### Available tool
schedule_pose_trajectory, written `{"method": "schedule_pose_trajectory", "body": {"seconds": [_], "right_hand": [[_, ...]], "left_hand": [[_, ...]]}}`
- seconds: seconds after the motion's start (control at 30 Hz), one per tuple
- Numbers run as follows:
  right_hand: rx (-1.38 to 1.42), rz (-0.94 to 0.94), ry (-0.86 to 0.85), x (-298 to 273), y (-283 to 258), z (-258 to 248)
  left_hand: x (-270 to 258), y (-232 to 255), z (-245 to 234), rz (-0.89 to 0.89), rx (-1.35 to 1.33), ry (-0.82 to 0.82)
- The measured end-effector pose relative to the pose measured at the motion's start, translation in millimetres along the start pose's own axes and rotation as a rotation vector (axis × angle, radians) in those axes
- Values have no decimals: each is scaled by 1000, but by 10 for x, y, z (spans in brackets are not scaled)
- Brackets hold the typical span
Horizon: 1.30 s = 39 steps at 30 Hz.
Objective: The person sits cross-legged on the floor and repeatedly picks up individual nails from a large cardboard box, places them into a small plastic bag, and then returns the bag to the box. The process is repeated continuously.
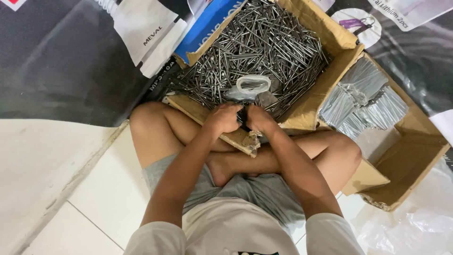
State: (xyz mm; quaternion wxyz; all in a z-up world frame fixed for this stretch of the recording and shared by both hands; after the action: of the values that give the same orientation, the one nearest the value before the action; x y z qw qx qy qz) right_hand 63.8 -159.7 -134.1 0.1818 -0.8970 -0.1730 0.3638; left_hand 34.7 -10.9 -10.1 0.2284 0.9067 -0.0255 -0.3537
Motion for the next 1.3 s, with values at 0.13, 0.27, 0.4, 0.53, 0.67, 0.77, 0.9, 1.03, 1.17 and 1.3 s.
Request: {"method": "schedule_pose_trajectory", "body": {"seconds": [0.13,0.27,0.4,0.53,0.67,0.77,0.9,1.03,1.17,1.3], "right_hand": [[89,89,-9,-200,-254,-191],[125,49,41,-299,-195,-302],[122,5,170,-713,-540,-752],[123,-123,318,-812,-560,-954],[48,-135,385,-747,-446,-888],[124,-130,427,-896,-499,-936],[275,-186,498,-987,-455,-1053],[324,-297,562,-974,-389,-1148],[270,-415,598,-1083,-521,-1221],[143,-487,589,-1097,-552,-1192]], "left_hand": [[12,-13,30,-10,5,-27],[19,1,31,0,-28,4],[-19,12,13,20,-86,65],[-139,67,-89,83,-108,134],[54,-26,48,83,-73,195],[177,-86,177,126,-122,261],[159,-71,92,363,-73,654],[-256,43,-215,629,-81,976],[-280,49,-190,686,8,1044],[-158,2,-46,662,36,1104]]}}
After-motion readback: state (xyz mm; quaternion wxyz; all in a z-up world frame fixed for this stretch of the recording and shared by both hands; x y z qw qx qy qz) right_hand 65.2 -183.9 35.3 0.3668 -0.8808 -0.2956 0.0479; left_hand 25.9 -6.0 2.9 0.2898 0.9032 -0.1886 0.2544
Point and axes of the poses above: each hand's wrist, its own x-axis towards the middle knuckle, its own z-axis out of the palm, y = z × x, the point moved 4 cm from there along x, towards the middle knuckle, and after that the axes turned 6 degrees about -z, right-handed, at the moved point
